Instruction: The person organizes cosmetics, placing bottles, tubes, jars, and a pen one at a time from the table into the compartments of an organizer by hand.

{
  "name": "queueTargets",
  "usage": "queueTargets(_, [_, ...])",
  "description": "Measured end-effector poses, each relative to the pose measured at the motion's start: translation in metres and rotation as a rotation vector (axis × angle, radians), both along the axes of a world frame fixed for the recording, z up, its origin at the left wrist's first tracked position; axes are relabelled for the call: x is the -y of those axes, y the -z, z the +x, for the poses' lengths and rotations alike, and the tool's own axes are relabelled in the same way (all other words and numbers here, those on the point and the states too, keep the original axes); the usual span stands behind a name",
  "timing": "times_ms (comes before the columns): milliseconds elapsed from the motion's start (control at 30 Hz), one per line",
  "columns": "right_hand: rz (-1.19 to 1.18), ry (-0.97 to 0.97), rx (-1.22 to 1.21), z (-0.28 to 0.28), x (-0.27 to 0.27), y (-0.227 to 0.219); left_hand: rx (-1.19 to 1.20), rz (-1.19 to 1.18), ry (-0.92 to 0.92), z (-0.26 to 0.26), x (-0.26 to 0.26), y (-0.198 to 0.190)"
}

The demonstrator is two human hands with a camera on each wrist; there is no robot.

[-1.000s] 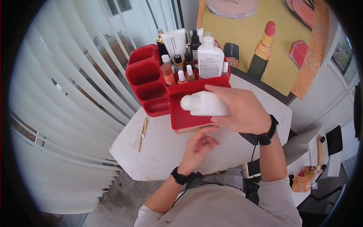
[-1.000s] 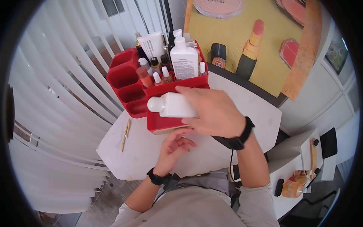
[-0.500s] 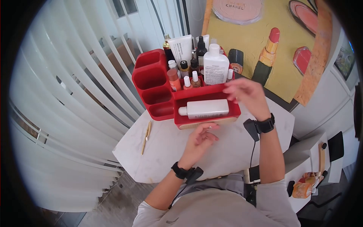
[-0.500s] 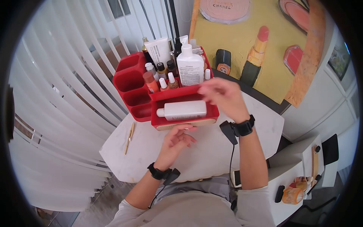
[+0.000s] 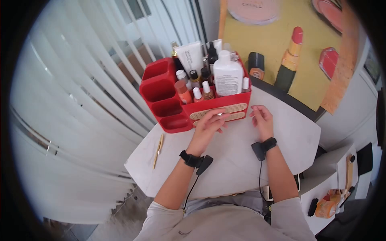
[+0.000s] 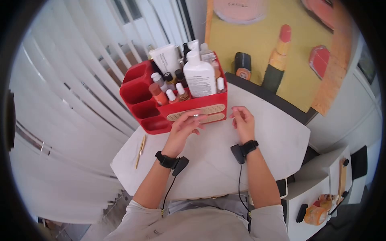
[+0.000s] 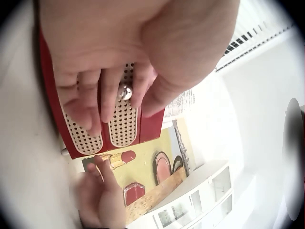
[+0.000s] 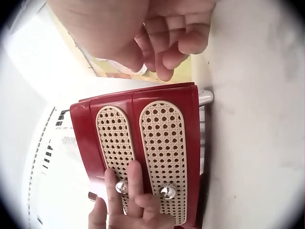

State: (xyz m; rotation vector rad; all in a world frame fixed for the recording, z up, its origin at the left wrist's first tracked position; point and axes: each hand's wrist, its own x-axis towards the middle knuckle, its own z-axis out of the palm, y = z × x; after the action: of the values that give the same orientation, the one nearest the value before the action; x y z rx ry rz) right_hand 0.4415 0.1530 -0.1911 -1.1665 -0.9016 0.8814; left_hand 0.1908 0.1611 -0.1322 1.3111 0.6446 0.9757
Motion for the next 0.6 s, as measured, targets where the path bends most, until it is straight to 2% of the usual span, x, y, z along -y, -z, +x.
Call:
queueTargets(67, [0.011,-0.032,0.001,0.005,0.002,0.006,0.009,-0.023,-0.038,-0.014,0.007,0.001])
queueTargets(133, [0.031,-0.067,0.002,0.004,-0.001,0.007,-0.155,0.089,0.178,-0.032,0.016,-0.002])
queueTargets(167, [0.023,-0.054,0.009,0.003,-0.001,0.004,-0.163,0.082,0.150,-0.043,0.026,-0.011])
queueTargets(233, [0.005,-0.047,-0.001,0.004,-0.002,0.002,-0.748,0.341,0.005,-0.077,0.056,-0.031])
queueTargets(300, [-0.023,-0.056,0.039,0.005,-0.004,0.004,-0.869,0.465,-0.377,-0.119,0.068,-0.012])
queueTargets(367, [-0.037,-0.068,0.030,0.004,-0.006,0.003,-1.117,0.560,-0.693,-0.164,0.064,-0.001])
queueTargets(433, [-0.030,-0.103,0.097,0.004,-0.008,0.006,-1.248,0.451,-0.736,-0.194,0.059,0.003])
queueTargets(467, [-0.019,-0.105,0.108,0.004,-0.007,0.005,-1.226,0.330,-0.693,-0.201,0.057,0.006])
queueTargets(600, [-0.038,-0.110,0.092,0.008,-0.005,0.007,-1.167,0.260,-0.563,-0.206,0.050,0.014])
